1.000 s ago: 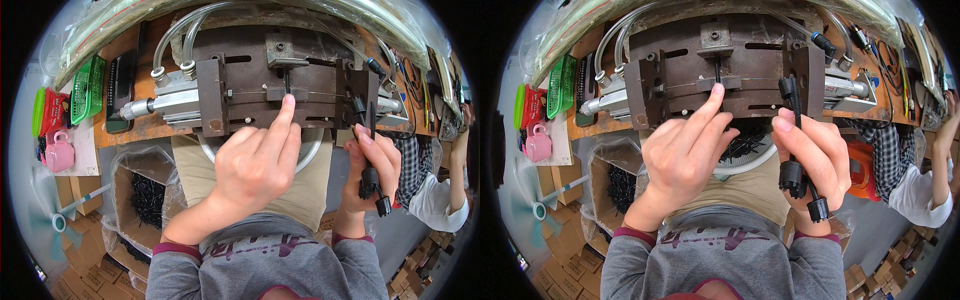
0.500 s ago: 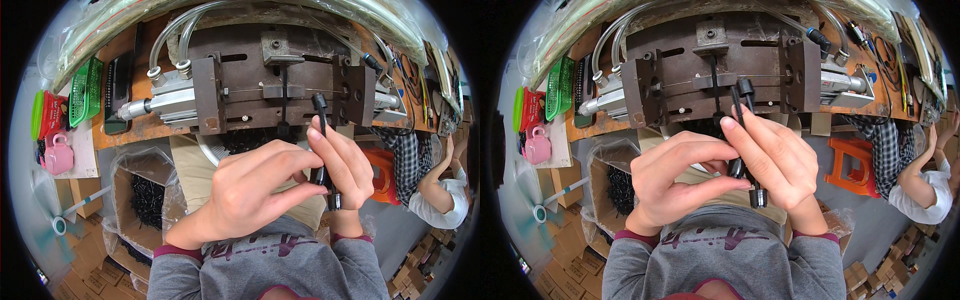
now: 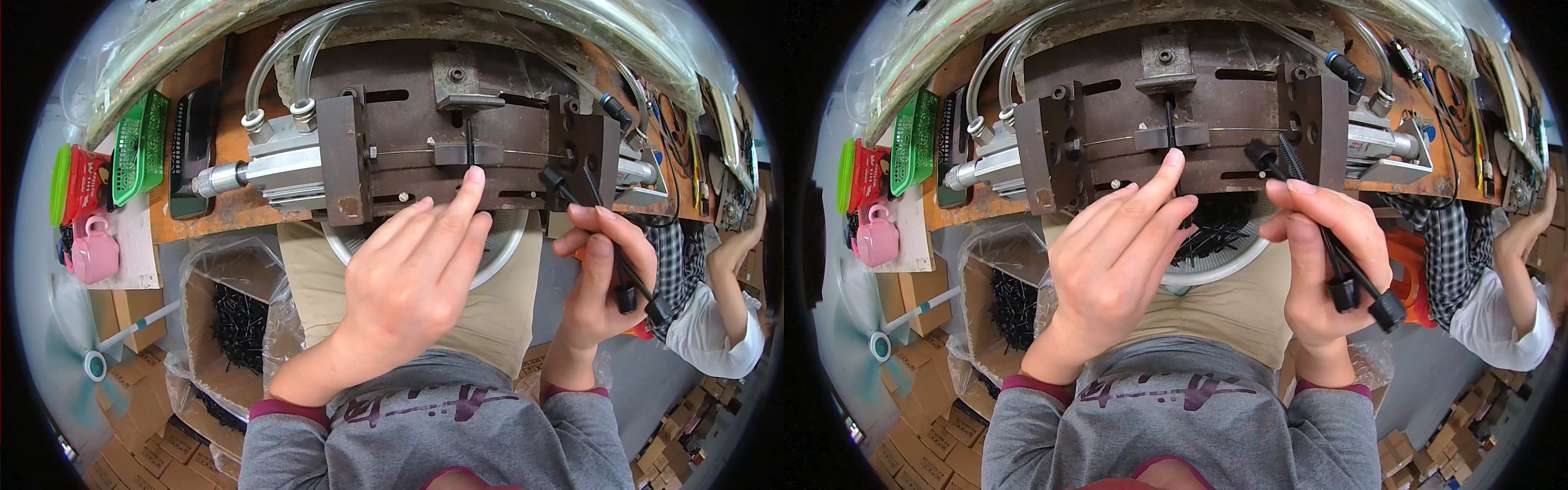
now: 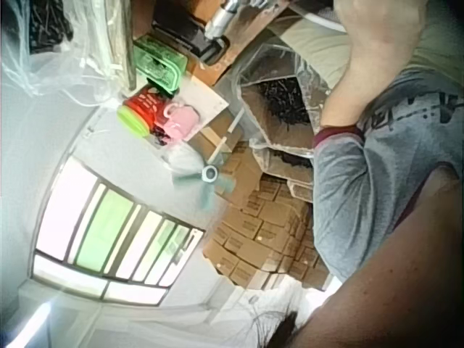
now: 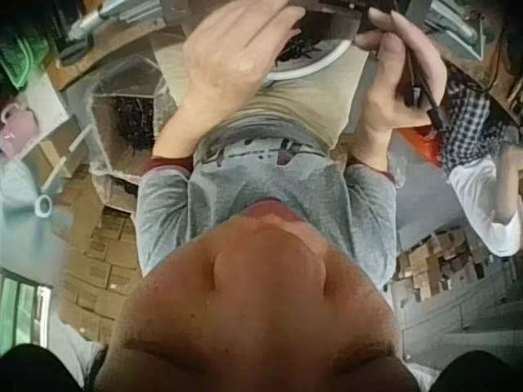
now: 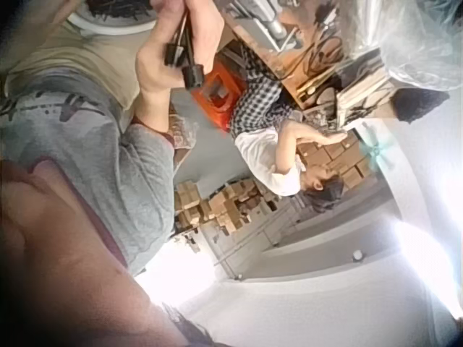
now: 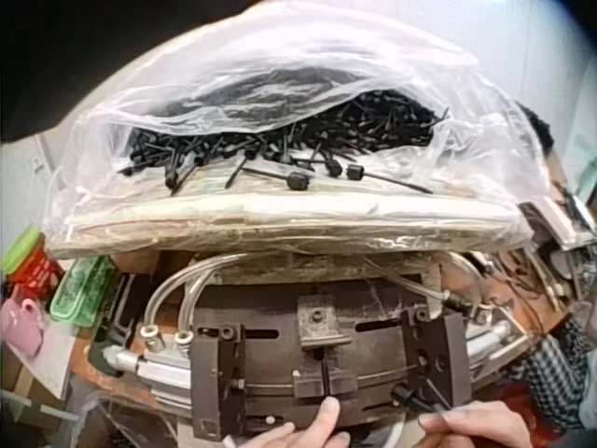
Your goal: Inserting plastic components into a base housing using a specialized jig on a workbench.
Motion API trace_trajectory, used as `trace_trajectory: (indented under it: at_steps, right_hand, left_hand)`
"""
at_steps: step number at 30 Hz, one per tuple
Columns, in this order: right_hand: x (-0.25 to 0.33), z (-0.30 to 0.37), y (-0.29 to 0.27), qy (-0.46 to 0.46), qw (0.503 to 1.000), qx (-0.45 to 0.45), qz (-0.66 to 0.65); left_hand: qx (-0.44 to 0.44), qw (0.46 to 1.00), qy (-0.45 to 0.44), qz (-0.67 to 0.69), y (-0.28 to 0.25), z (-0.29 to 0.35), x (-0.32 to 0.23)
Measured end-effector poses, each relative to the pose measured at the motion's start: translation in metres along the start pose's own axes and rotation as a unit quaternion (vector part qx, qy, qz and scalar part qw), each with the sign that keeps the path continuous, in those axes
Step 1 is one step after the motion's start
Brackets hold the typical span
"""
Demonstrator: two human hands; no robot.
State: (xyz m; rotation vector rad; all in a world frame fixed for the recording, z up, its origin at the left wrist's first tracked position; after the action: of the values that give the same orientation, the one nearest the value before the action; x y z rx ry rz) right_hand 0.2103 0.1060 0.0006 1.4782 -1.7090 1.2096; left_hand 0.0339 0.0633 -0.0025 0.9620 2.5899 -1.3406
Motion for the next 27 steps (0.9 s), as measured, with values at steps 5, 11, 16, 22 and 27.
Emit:
trace_trajectory:
  at_steps: [5,11,16,22,27]
  right_hand:
    - [-0.001,-0.004,0.000,0.080,0.988,-0.009,-0.131]
    - [-0.015,-0.006,0.000,0.217,0.926,0.061,-0.302]
    - [-0.016,-0.001,0.012,0.285,0.870,0.100,-0.389]
    - [-0.015,-0.003,0.017,0.276,0.853,0.102,-0.432]
    - [-0.020,-0.007,-0.008,0.181,0.938,-0.051,-0.290]
  left_hand:
    - [0.040,0.999,-0.004,-0.036,0.000,-0.010,0.002]
    - [0.069,0.997,-0.028,-0.016,-0.003,-0.008,0.006]
    - [0.024,0.926,-0.157,0.343,-0.011,-0.006,0.006]
    - [0.042,0.806,-0.235,0.541,-0.016,0.006,0.007]
    - [-0.006,0.936,-0.116,0.332,-0.031,0.009,0.009]
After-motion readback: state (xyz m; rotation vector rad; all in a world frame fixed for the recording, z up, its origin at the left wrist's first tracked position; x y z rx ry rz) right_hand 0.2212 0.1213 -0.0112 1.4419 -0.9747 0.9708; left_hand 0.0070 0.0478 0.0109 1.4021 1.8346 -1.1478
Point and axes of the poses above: each hand's wrist, its own z-axis away from the middle knuckle, its own y-axis out of the palm, x = y × z, the point moved 5 cm from there along -z, towards the middle knuckle, and after that the axes turned 8 degrees about y, right-handed, at the moved point
